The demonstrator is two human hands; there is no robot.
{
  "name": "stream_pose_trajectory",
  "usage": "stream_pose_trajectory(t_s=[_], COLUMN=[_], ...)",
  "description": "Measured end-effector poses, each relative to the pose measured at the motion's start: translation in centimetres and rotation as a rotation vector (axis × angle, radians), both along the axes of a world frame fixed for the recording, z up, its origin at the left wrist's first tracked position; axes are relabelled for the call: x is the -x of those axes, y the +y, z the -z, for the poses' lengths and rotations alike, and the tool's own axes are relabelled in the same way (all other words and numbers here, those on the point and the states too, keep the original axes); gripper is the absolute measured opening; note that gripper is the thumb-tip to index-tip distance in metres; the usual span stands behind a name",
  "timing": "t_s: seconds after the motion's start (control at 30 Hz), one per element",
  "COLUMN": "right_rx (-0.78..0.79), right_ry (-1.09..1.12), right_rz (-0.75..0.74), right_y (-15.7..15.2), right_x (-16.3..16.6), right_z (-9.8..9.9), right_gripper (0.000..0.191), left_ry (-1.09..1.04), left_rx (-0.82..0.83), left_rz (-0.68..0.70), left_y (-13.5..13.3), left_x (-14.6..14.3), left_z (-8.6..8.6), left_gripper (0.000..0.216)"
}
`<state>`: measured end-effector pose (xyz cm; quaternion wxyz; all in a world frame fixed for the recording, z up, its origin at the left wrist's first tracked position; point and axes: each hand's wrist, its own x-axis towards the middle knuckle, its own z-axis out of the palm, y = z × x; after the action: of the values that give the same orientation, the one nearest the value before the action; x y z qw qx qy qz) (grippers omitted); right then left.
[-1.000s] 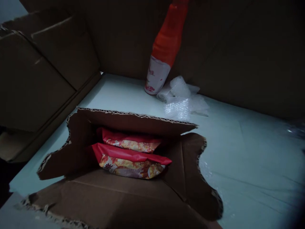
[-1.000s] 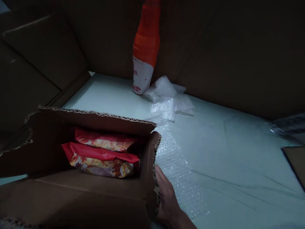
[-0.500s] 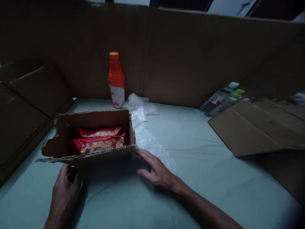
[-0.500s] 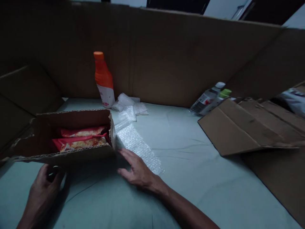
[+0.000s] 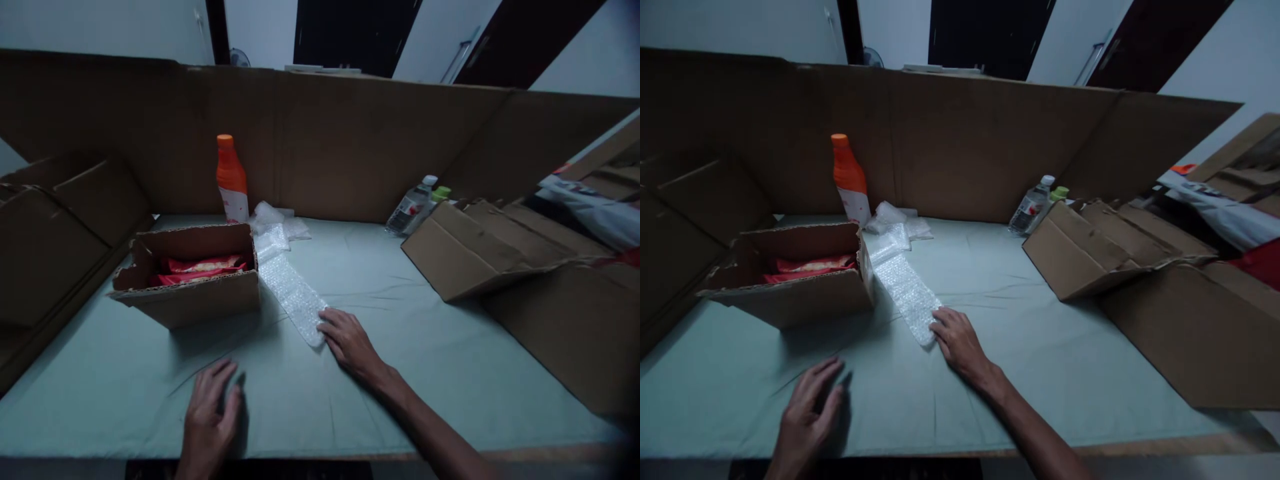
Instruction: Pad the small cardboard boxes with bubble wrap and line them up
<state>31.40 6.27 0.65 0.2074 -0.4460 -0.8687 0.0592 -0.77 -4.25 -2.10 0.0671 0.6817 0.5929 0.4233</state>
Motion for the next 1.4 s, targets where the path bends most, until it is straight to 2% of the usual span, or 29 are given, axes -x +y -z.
stream_pose_trajectory(t_s=[0.1,0.23,0.33,0.47,0.53,0.63,0.7,0.77,0.87,1.0,1.13,1.23,1.3,1.4], right_rx=[0.002,0.193,0.344,0.439,0.339,0.023,-0.134,-0.171,-0.080,-0.008,0.028,0.144,0.190,0.080], right_ry=[0.116,0.184,0.203,0.260,0.331,0.448,0.470,0.434,0.261,0.103,0.187,0.269,0.307,0.357], right_rz=[-0.042,-0.179,-0.245,-0.227,-0.147,0.000,0.030,-0.018,-0.118,-0.137,-0.114,-0.104,-0.096,-0.022], right_y=[-1.1,-4.5,-6.5,-7.1,-6.9,-7.1,-7.6,-8.2,-8.8,-8.1,-7.2,-7.1,-7.3,-7.7], right_x=[1.7,2.8,3.4,3.5,3.1,2.4,2.2,2.4,3.3,4.4,4.7,4.8,4.9,4.6], right_z=[-1.1,-3.5,-4.4,-4.1,-3.7,-3.6,-3.7,-3.6,-2.8,-1.1,-0.5,-0.8,-1.2,-1.8], right_gripper=[0.019,0.014,0.012,0.015,0.017,0.023,0.027,0.030,0.034,0.028,0.019,0.017,0.019,0.025], left_ry=[0.058,0.053,-0.037,-0.187,-0.249,-0.290,-0.268,-0.237,-0.201,-0.162,-0.047,-0.021,-0.049,-0.089], left_rx=[-0.028,0.049,0.127,0.309,0.407,0.521,0.554,0.551,0.538,0.351,0.139,0.167,0.213,0.222], left_rz=[0.114,0.268,0.393,0.419,0.367,0.284,0.245,0.219,0.195,0.176,0.269,0.381,0.403,0.354], left_y=[0.5,0.0,-0.6,-0.5,0.1,1.3,2.1,2.6,2.9,2.3,0.8,0.2,0.4,1.3], left_x=[-2.4,-4.9,-6.3,-7.4,-7.7,-7.9,-8.0,-8.2,-8.3,-7.8,-6.9,-6.5,-6.5,-6.8], left_z=[-1.4,-2.8,-2.4,-1.6,-1.7,-2.4,-2.7,-2.6,-2.2,-1.9,-2.3,-2.4,-2.1,-1.6], left_gripper=[0.030,0.056,0.065,0.049,0.044,0.046,0.050,0.053,0.055,0.052,0.049,0.043,0.040,0.037])
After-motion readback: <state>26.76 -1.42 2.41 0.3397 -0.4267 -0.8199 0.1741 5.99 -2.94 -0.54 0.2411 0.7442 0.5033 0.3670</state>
